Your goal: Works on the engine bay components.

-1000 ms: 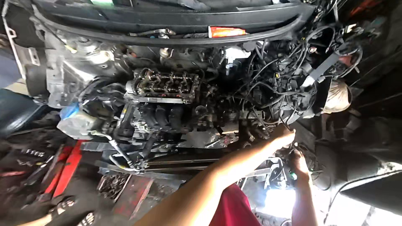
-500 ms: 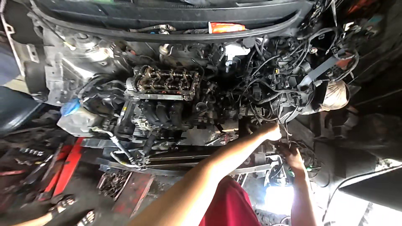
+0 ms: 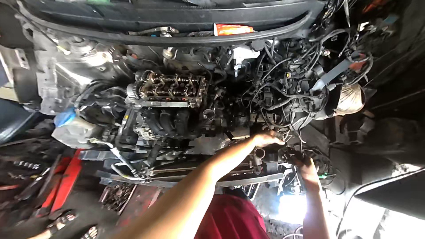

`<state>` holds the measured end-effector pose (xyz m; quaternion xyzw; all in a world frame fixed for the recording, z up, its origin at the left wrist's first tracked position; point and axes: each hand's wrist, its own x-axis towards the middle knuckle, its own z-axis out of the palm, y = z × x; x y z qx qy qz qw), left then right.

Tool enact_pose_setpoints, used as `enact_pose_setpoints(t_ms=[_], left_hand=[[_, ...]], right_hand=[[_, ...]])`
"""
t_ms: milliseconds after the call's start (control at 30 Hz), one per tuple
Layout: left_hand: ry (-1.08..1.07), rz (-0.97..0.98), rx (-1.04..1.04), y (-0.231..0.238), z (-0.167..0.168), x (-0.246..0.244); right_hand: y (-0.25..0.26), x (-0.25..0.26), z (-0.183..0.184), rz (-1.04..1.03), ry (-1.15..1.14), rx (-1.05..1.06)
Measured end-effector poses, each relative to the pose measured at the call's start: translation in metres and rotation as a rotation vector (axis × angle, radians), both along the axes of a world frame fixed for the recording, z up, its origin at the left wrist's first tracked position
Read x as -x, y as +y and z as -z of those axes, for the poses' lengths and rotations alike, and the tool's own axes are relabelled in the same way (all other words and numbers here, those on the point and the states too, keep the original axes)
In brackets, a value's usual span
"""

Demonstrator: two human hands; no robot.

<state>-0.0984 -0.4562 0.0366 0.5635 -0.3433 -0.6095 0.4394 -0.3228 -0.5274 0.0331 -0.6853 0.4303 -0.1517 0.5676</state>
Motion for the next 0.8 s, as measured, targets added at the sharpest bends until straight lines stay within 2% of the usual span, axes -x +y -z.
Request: enact_pose_setpoints(t_ms=[200, 333, 433, 633, 800], left_hand=[[-0.151, -0.142, -0.065, 0.001, 0.013, 0.009], [-0.241, -0.203, -0.025, 0.003, 0.01, 0.01], [-0.267, -0.268, -0.008, 0.005, -0.004, 0.01], [-0.18, -0.398, -0.02, 0.004, -0.034, 0.003], [-0.019, -0.557, -0.043, 0.005, -0.062, -0.002]], right_hand=[[-0.004, 0.003, 0.006, -0.014, 0.13, 0.128], [-0.01, 0.007, -0.009, 0.041, 0.272, 0.289], [-0.016, 0.009, -0.02, 0.073, 0.327, 0.366], [-0.019, 0.012, -0.018, 0.093, 0.354, 0.393], [-0.017, 0.008, -0.018, 0.101, 0.385, 0.376]])
